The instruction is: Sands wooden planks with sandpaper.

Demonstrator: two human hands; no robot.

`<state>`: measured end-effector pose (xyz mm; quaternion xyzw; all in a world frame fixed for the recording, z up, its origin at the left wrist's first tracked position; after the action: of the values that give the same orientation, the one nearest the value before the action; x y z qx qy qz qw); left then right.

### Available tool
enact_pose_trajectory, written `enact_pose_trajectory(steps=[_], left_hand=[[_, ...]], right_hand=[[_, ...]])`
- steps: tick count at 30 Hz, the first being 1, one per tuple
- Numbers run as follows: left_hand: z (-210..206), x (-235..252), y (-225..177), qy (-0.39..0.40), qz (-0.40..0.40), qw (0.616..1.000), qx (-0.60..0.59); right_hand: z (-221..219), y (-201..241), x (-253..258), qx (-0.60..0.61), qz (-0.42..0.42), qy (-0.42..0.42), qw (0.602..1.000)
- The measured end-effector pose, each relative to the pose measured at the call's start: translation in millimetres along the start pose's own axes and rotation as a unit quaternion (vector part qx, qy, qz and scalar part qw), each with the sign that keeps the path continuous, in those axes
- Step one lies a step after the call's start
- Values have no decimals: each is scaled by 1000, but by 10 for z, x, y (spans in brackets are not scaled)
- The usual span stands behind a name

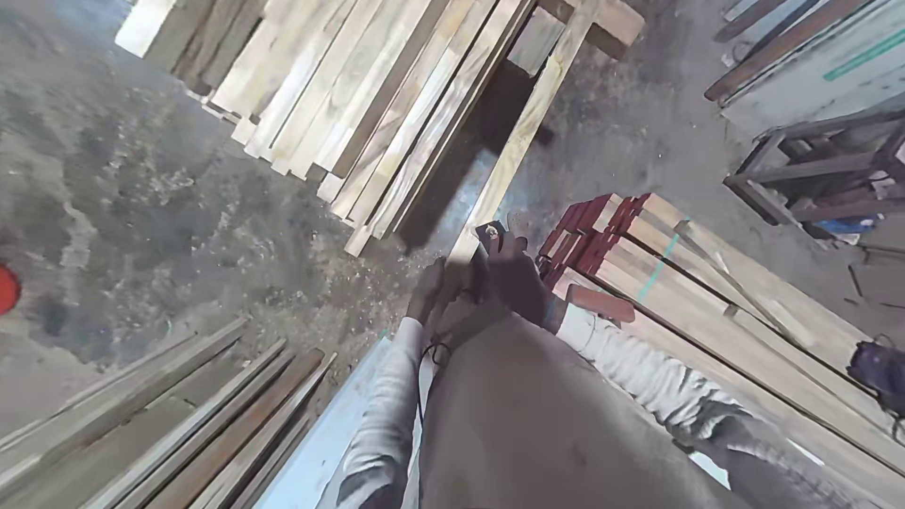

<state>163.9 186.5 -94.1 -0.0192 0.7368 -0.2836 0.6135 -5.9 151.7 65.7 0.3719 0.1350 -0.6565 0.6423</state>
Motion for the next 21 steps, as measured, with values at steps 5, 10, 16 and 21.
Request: enact_pose_trajectory(steps=[5,10,16,21], left_hand=[[138,-180,210,103,-9,994,-20],[125,-286,593,140,47,987,-57],[206,-227,540,-37,-6,996,85],[188,-278,478,-71,-27,991,109]], right_hand=[[-120,-247,90,79,65,-139,985],[-1038,-281,-120,53,78,-79,992],[47,-402,-189,116,-23,-143,983],[-315,84,-127,145,-48,-17,988]])
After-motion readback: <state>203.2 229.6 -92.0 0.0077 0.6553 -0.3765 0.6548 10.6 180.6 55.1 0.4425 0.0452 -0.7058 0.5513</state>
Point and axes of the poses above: each hand's wrist, its own x-axis towards the middle knuckle, its own z-axis out of the back of the hand, y = z × x, the point moved 9 cm from there along x, towards the middle knuckle, and after that the axes turned 11 degrees about y, right-handed, at the moved point
